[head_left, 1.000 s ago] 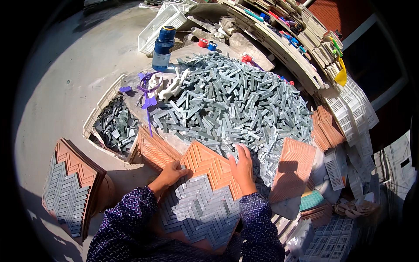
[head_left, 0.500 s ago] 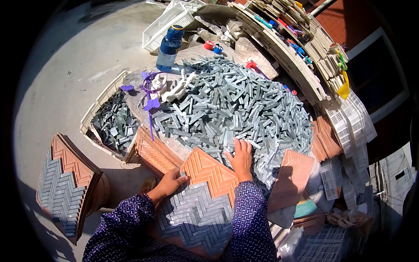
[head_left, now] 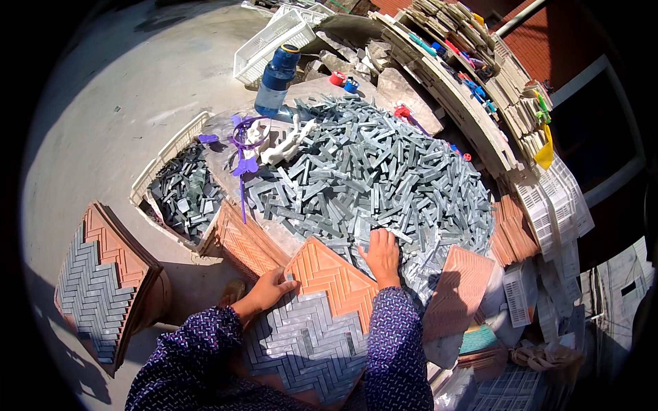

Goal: The person arranges small gray rectangular tiles onto a square orange board to form a herringbone pattern. They pick tiles from a nearby pile, place them one by one, and occasionally adjust their positions. The person completes one board and begins working on a second board.

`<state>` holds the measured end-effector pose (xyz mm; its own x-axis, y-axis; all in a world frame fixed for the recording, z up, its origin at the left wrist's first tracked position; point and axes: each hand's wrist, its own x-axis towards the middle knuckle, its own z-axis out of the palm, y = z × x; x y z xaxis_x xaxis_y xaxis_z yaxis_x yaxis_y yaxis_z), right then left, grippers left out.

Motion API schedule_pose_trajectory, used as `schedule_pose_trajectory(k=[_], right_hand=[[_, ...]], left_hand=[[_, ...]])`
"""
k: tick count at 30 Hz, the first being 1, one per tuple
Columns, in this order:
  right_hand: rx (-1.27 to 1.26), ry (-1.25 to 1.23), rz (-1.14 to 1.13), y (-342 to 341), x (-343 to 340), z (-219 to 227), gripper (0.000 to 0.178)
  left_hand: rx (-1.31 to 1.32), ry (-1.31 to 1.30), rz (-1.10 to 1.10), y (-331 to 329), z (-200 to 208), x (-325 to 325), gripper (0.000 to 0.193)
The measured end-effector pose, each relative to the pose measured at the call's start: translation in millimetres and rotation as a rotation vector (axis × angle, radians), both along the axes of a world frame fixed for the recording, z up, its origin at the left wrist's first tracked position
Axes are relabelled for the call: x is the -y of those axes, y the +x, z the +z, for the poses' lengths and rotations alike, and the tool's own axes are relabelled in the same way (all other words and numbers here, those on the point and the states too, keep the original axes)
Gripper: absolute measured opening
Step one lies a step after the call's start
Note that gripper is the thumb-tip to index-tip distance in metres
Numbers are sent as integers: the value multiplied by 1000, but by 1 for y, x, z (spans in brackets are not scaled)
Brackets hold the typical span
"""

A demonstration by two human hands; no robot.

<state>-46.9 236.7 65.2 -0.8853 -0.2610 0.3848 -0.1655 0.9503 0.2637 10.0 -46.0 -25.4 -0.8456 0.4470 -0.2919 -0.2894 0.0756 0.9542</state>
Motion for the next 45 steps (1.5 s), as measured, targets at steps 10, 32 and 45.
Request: schedule_pose_trajectory(k=[10,32,45], right_hand=[[9,-399,107,-1,-35,-8,35],[636,-1107,-131,169,71,17,30],[351,-1119,-132,234,77,9,20]], left_hand=[[-37,49,72,3,-19,1,33],[130,222,23,-1,16,3,29],[122,182,49,-1,19,5,33]])
